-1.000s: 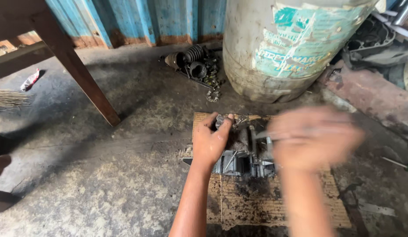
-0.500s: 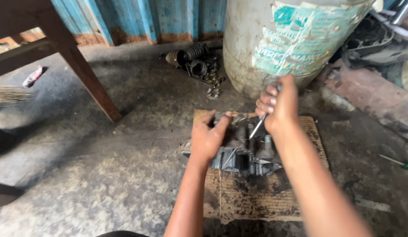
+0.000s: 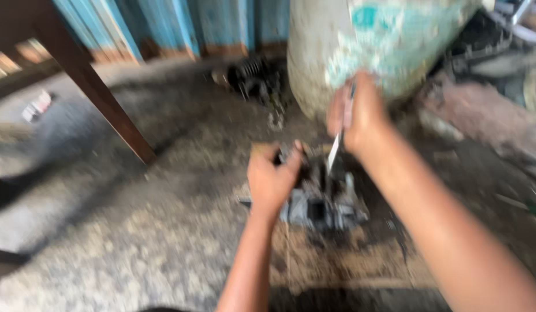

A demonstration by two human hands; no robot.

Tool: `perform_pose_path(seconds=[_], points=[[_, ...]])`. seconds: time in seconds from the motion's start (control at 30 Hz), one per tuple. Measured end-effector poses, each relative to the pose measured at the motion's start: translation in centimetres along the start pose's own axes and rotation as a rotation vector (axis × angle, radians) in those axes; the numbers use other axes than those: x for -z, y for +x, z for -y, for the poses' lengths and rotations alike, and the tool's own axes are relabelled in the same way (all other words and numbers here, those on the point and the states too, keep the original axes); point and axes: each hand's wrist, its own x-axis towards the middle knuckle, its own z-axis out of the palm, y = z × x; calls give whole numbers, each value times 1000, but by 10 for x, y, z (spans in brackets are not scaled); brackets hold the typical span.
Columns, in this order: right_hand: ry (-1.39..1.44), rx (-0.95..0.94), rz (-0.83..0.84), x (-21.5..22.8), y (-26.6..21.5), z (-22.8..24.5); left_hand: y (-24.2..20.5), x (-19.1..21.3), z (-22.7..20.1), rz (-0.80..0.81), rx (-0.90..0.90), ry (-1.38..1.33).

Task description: The person scrapes debris and old material from the surfaces and internal recesses of a metallic engine casing using a screwdriver while the casing rests on a sheet of cardboard.

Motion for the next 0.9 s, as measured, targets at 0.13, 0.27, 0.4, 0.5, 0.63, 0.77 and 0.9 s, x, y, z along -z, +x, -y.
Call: perform_pose_path(seconds=[0.13, 0.27, 0.4, 0.5, 0.63, 0.77, 0.9], points=[[112, 209, 72, 16, -3, 44, -5, -4, 3, 8, 66, 16], [89, -53, 12, 12, -15, -19, 3, -11, 10, -7, -35, -24], [138, 50, -34, 12, 16, 11, -3, -10, 20, -30, -38, 11], [123, 205, 48, 20, 22, 48, 5, -8, 9, -71, -83, -13], [36, -64, -92, 4, -4, -25, -7, 0, 3, 53, -10, -139], [-103, -76, -83, -8, -9, -13, -14, -4, -1, -26, -13, -4], [-40, 18, -11, -21, 8, 29, -4, -1, -3, -33, -105, -79]])
